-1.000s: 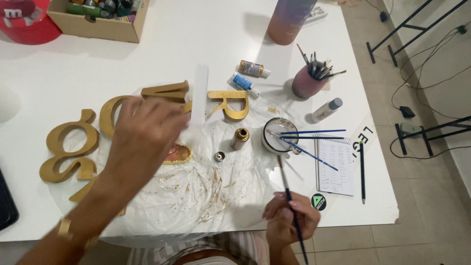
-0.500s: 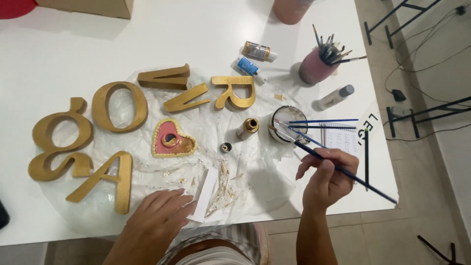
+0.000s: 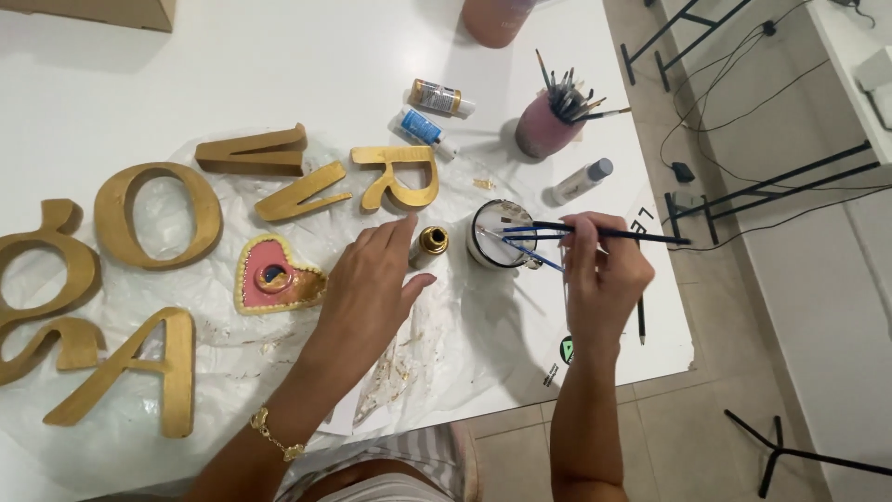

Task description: The person paints a white wooden letter 'L' with gold paint using a brush. They hold the letter with their left hand and apply the paint with their right hand, covering the front and sides of the letter. Other gold-painted letters and a heart-shaped object are visible on the table.

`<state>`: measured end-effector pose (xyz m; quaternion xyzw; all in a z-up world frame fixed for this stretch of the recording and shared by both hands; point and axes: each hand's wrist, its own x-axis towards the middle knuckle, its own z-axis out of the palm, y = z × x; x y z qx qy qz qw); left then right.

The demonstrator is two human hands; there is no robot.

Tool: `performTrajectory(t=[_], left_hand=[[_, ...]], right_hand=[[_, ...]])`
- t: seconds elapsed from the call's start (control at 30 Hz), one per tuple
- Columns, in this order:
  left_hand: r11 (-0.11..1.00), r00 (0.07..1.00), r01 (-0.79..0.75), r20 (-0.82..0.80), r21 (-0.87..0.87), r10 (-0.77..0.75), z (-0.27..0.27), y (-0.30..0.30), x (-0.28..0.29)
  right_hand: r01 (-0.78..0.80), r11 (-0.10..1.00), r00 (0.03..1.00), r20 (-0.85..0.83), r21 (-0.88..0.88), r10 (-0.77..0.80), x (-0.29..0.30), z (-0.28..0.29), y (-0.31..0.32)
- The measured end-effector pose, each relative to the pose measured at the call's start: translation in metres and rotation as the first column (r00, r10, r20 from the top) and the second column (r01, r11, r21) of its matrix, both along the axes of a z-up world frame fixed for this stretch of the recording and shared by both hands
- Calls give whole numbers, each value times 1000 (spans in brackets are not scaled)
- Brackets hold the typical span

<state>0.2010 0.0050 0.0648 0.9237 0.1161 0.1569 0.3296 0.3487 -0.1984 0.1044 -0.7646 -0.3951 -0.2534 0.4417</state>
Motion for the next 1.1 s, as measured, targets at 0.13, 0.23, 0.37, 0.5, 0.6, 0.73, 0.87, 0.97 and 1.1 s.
performTrajectory(t=[0.13, 0.23, 0.37, 0.5, 0.6, 0.73, 0.87, 0.97, 1.1], left_hand=[[1000, 999, -7, -48, -12, 7, -10, 4, 8], [999, 999, 15, -41, -43, -16, -16, 10, 13], [991, 997, 52, -54, -126, -59, -27, 16, 18], [980, 996, 66, -51, -186, -76, -30, 21, 23], [962, 995, 83, -34, -259, -96, 2, 19, 16], [960, 995, 88, -17, -267, -96, -5, 16, 18], [973, 998, 68, 26, -223, -63, -14, 16, 19], [997, 996, 55, 71, -53, -51, -25, 16, 20], [965, 979, -50, 203, 256, -3, -36, 8, 17]], right_hand=[[-4, 997, 999, -34, -76, 2, 4, -4, 11], [34, 988, 992, -116, -151, -52, 8, -11, 15], [22, 980, 981, -182, -199, -59, 10, -15, 18], [34, 986, 987, -148, -164, -58, 6, -8, 16], [-2, 992, 982, -190, -129, -23, 6, -5, 16], [-39, 994, 983, -180, -100, 20, 3, -6, 10], [-75, 995, 988, -133, 66, 83, -15, 0, -8], [-141, 971, 985, -74, 194, 158, -34, -5, -18], [-204, 956, 973, -62, 209, 222, -65, -15, -17]])
